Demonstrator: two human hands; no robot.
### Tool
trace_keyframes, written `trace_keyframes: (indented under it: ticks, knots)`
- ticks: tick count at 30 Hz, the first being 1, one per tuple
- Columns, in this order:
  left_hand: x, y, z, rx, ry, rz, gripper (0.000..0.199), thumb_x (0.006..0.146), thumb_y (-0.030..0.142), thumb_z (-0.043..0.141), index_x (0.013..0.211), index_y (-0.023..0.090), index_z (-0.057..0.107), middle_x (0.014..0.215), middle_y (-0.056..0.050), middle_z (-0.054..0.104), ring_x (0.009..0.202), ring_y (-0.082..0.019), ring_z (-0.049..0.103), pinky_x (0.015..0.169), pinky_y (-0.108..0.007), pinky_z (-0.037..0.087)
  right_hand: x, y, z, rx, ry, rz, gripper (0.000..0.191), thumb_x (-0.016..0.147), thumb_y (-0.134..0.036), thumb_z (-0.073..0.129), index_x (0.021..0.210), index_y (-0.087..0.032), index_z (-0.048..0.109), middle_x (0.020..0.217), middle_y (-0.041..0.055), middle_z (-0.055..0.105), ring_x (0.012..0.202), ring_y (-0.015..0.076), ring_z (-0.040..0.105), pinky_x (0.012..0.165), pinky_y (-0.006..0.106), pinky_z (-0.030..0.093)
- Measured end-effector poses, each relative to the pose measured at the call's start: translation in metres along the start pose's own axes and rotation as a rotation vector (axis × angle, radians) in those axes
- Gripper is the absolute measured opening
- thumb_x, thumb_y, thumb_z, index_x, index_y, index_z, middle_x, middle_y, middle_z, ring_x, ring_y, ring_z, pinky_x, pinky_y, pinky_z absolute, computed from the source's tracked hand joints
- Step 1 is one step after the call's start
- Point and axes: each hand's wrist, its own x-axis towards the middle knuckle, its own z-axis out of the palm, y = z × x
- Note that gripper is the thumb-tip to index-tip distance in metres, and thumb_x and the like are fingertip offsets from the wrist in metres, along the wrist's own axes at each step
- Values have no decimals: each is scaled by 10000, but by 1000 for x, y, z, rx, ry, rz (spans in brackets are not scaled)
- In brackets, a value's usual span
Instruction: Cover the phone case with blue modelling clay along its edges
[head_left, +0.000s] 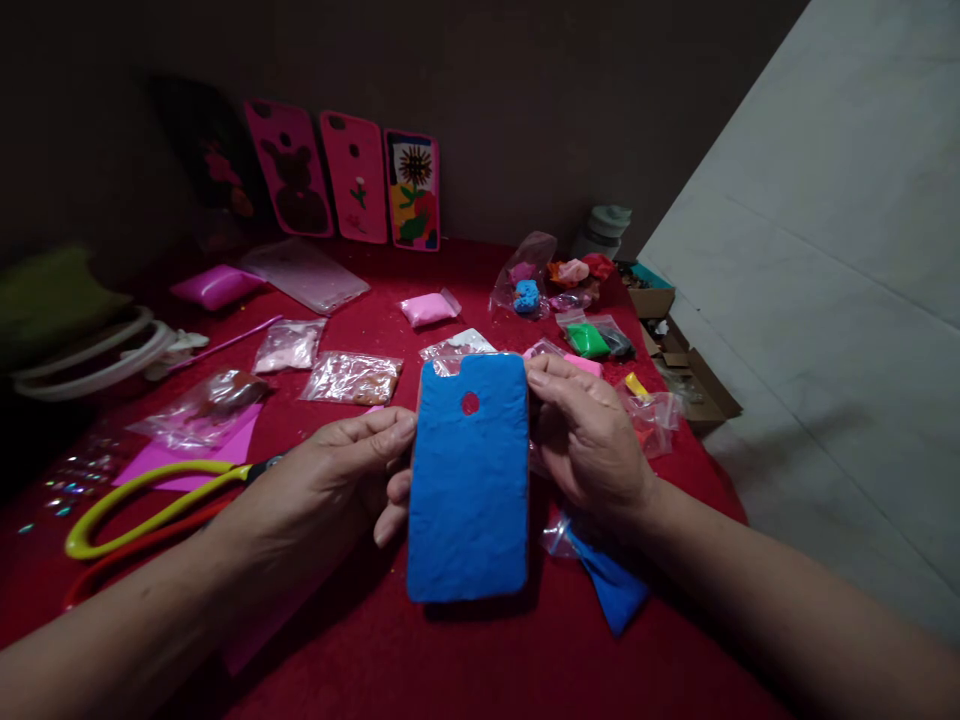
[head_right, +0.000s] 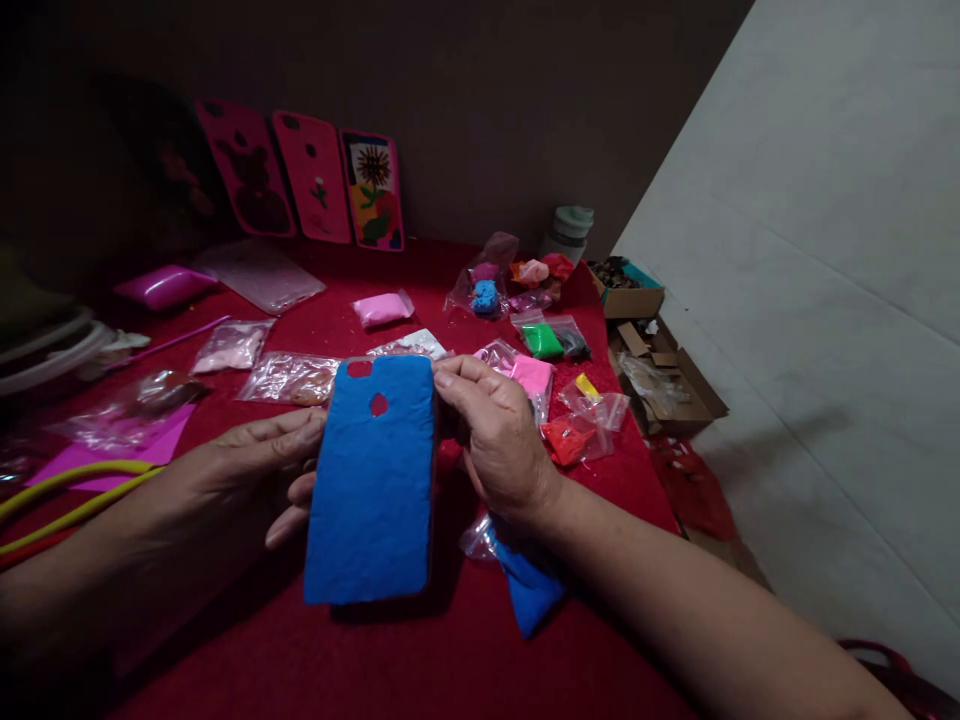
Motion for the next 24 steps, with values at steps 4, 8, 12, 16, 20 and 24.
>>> trace_keyframes:
  ticks: [4, 8, 12, 16, 20, 24]
  knots:
    - [0, 0, -1, -4, 11, -6, 325, 952, 340, 547, 694, 145, 567, 572, 15, 514, 422, -66, 479, 466, -185, 440, 1, 0, -4, -62, -3, 6, 190, 816, -382, 705, 780, -226, 603, 793, 19, 660, 809, 213, 647, 723, 357, 544]
    - [0, -1, -3, 1, 11, 3, 337, 963, 343, 524, 691, 149, 560, 572, 16, 518, 422, -65, 485, 481, -188, 453, 3, 3, -9, -89, -6, -16, 174, 838, -376, 693, 796, -226, 616, 818, 8, 667, 778, 190, 648, 715, 338, 543]
    - [0, -2, -3, -5, 10, 1, 338, 971, 337, 512, 697, 146, 564, 576, 16, 519, 425, -61, 481, 472, -176, 455, 4, 5, -10, -92, -1, -27, 165, 860, -369, 675, 805, -221, 629, 802, 5, 665, 749, 170, 640, 710, 324, 540]
    - [0, -1, -1, -8, 6, 6, 309, 969, 320, 518, 727, 140, 588, 577, 15, 522, 432, -61, 483, 464, -168, 460, 3, 4, -9, -91, 12, -22, 134, 865, -339, 673, 805, -224, 644, 796, -3, 663, 723, 163, 635, 711, 333, 538]
    - [1, 0, 0, -15, 2, 4, 312, 966, 308, 520, 712, 137, 581, 569, 13, 526, 421, -57, 491, 444, -155, 446, 2, 4, -5, -72, 38, -14, 114, 862, -304, 679, 786, -226, 648, 760, -17, 642, 707, 156, 622, 703, 330, 529]
    - [1, -2, -1, -1, 0, 15, 303, 971, 318, 512, 736, 142, 585, 575, 15, 521, 426, -60, 502, 453, -159, 449, 2, 4, -3, -71, 56, -56, 134, 868, -285, 681, 758, -219, 644, 717, -38, 593, 663, 124, 566, 669, 295, 500]
